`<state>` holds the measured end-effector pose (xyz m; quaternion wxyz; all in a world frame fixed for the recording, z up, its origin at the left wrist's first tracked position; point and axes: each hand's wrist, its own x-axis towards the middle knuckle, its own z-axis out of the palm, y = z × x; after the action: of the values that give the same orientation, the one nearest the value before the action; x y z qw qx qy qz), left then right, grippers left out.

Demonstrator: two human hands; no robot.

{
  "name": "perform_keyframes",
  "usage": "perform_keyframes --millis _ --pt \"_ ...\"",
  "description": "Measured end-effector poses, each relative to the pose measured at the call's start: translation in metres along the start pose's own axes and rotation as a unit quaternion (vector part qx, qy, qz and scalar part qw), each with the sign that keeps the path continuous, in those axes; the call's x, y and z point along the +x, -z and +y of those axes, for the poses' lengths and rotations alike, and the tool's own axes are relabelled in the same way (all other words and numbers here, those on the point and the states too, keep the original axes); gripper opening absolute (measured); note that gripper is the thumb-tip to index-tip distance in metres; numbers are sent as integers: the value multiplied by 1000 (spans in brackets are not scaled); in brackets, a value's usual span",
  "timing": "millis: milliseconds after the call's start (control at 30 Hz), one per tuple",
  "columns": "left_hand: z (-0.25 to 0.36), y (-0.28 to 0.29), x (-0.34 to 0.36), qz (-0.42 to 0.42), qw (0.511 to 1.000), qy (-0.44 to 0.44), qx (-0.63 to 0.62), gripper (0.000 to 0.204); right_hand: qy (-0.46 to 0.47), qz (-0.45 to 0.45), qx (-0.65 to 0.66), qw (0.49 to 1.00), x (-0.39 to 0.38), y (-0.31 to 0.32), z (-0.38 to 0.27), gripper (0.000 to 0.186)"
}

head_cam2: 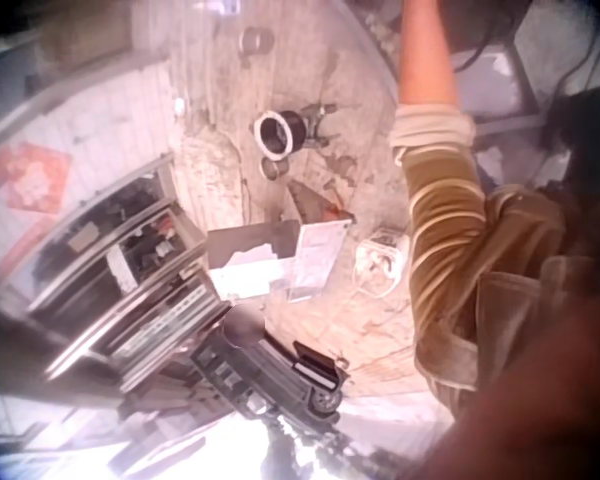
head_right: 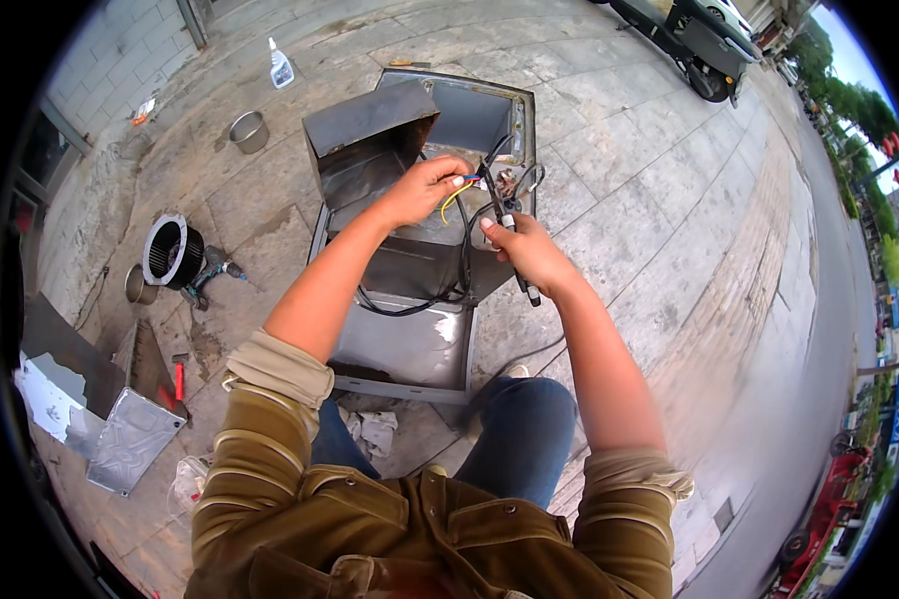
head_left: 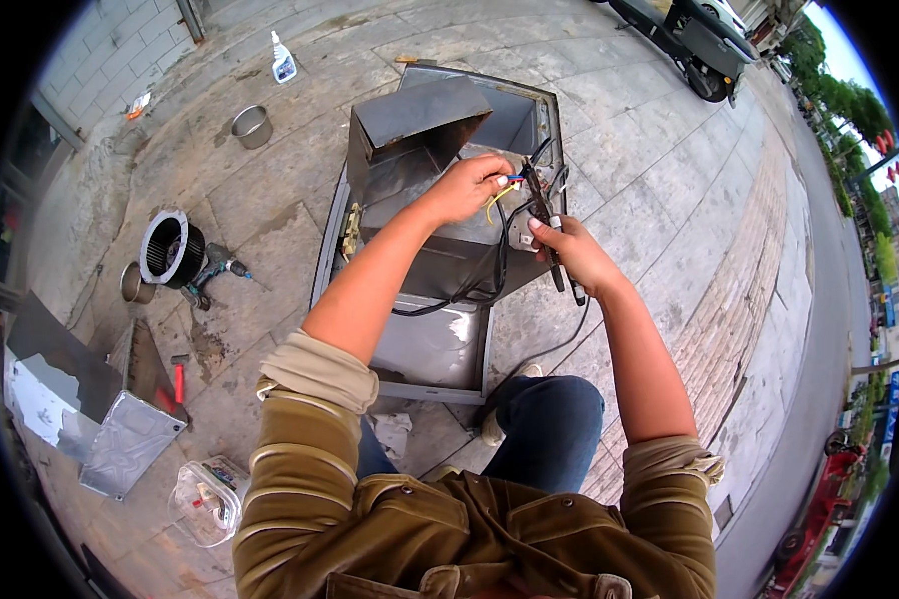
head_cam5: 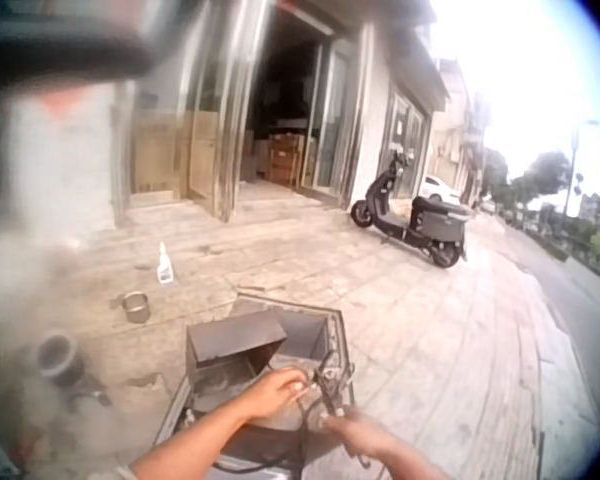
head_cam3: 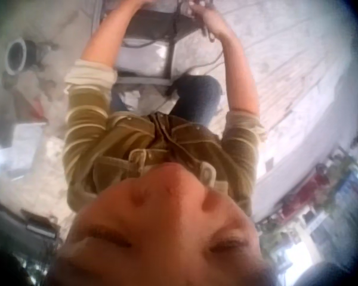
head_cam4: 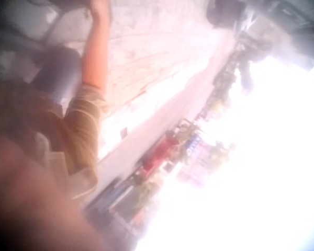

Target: The person squats on a paved outdoor surface and works on the internal wiring of a disassembled metal appliance. They use pliers to strip insulation from wires and twist connections together.

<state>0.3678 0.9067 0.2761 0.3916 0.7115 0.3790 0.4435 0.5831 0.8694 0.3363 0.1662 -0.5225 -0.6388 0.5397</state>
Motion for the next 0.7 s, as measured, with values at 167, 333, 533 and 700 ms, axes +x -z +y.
perform_keyframes --millis 167,333,533,700 --pt "-3 -3 4 9 999 -4 -45 16 91 67 -235 965 13 9 -1 67" --pt "2 -3 3 15 994 40 -101 17 148 81 -379 910 25 20 -9 70" --pt "1 2 4 2 991 51 -124 18 131 -15 -317 939 33 30 -16 68" --pt "1 2 1 3 989 38 -143 18 89 -28 -247 965 30 29 -15 73"
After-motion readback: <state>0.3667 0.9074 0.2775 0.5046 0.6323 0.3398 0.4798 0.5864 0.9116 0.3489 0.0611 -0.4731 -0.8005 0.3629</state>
